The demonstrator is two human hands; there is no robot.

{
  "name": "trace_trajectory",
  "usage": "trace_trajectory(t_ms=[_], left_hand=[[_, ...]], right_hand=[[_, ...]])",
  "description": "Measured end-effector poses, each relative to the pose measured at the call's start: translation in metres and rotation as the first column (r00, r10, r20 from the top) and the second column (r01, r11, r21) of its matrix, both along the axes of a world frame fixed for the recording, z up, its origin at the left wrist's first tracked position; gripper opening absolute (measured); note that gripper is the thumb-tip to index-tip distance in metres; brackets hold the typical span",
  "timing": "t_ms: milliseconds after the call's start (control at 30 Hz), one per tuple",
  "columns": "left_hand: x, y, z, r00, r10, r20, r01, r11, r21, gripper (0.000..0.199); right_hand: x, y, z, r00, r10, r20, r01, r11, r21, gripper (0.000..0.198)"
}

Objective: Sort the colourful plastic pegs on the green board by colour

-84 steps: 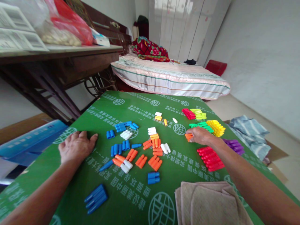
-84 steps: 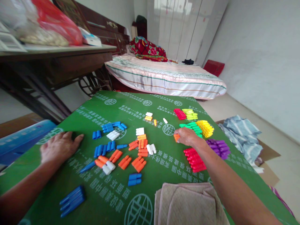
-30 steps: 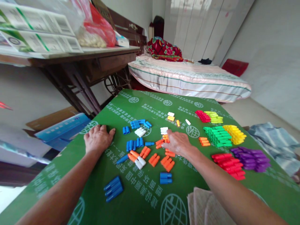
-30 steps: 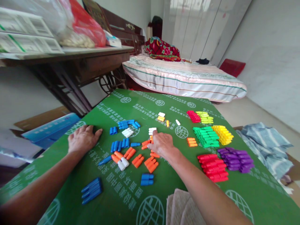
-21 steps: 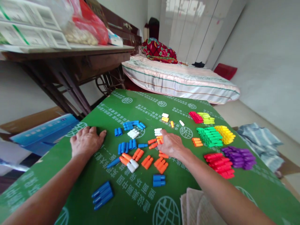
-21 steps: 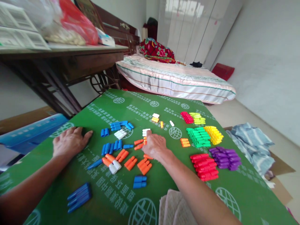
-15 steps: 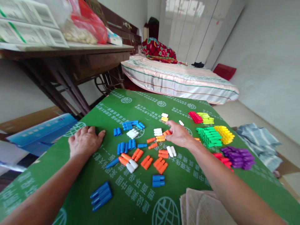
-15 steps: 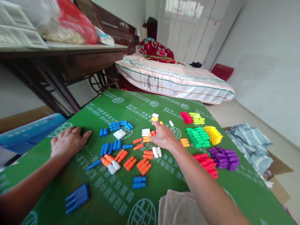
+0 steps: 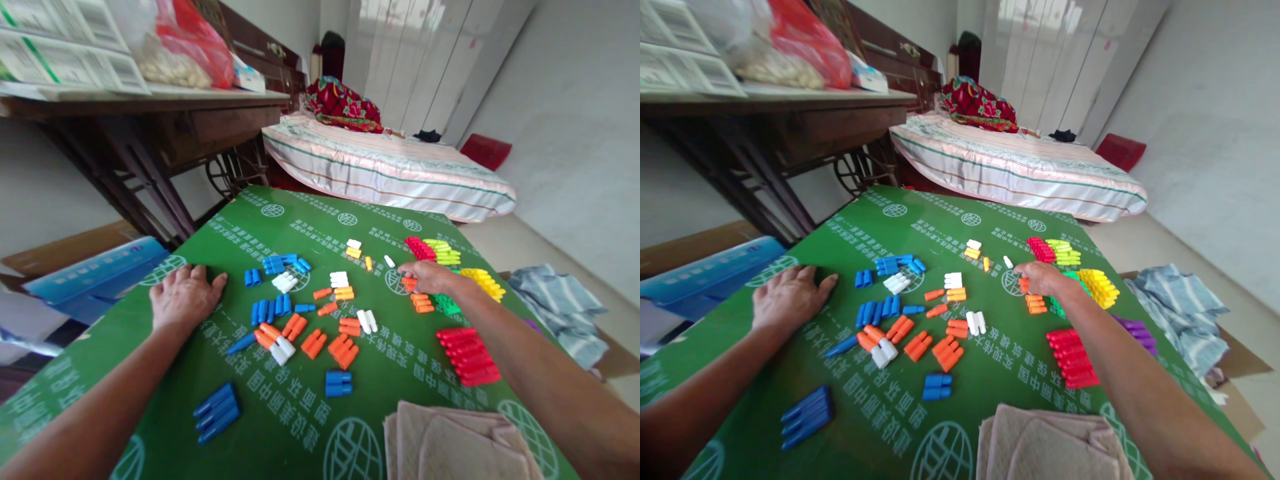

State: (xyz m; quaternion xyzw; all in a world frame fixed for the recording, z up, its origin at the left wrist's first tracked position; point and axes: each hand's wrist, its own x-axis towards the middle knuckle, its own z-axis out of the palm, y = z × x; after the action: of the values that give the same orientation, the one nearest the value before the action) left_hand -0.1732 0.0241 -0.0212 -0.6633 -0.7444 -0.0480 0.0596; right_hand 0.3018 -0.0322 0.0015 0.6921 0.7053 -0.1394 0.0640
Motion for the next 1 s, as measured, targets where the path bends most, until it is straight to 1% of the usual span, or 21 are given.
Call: trace_trajectory(t_ms=[133, 267, 400, 467, 700, 867, 1000], left_hand=[[0.001, 0.001, 0.0, 1.0, 0.003, -0.002, -0.003, 1.0, -0.004, 0.068], [0.0, 0.002, 0.0, 1.0, 0.004, -0.007, -0.004, 1.0, -0.007, 0.069], [-0.001, 0.002, 0.0, 1.0, 0.016, -0.013, -0.016, 1.0, -0.008, 0.07], [-0.001, 0.002, 0.0, 1.0, 0.018, -0.016, -0.018, 1.0, -0.009, 0.07], [0.0, 0.003, -0.001, 1.0, 0.014, -0.013, -0.014, 1.0, -0.016, 0.07], [0.001, 0.001, 0.002, 1.0, 0.015, -0.003, -0.015, 1.0, -0.026, 0.068], [0.003, -0.002, 0.005, 1.0, 0.017, 0.0, -0.017, 0.999, -0.032, 0.067]], right_hand=[[0.006, 0.003, -0.007, 0.999, 0.008, -0.05, -0.008, 1.0, -0.003, 0.057], [0.005, 0.004, -0.009, 0.997, 0.027, -0.067, -0.026, 0.999, 0.018, 0.049], [0.0, 0.004, -0.008, 0.996, 0.059, -0.068, -0.057, 0.998, 0.03, 0.026], [0.0, 0.004, -0.009, 0.995, 0.066, -0.074, -0.063, 0.997, 0.039, 0.018], [0.007, 0.003, -0.015, 0.992, 0.066, -0.111, -0.06, 0.996, 0.061, 0.018], [0.01, 0.002, -0.018, 0.992, 0.03, -0.126, -0.019, 0.996, 0.085, 0.022], [0.013, 0.004, -0.019, 0.99, -0.008, -0.142, 0.026, 0.991, 0.129, 0.025]])
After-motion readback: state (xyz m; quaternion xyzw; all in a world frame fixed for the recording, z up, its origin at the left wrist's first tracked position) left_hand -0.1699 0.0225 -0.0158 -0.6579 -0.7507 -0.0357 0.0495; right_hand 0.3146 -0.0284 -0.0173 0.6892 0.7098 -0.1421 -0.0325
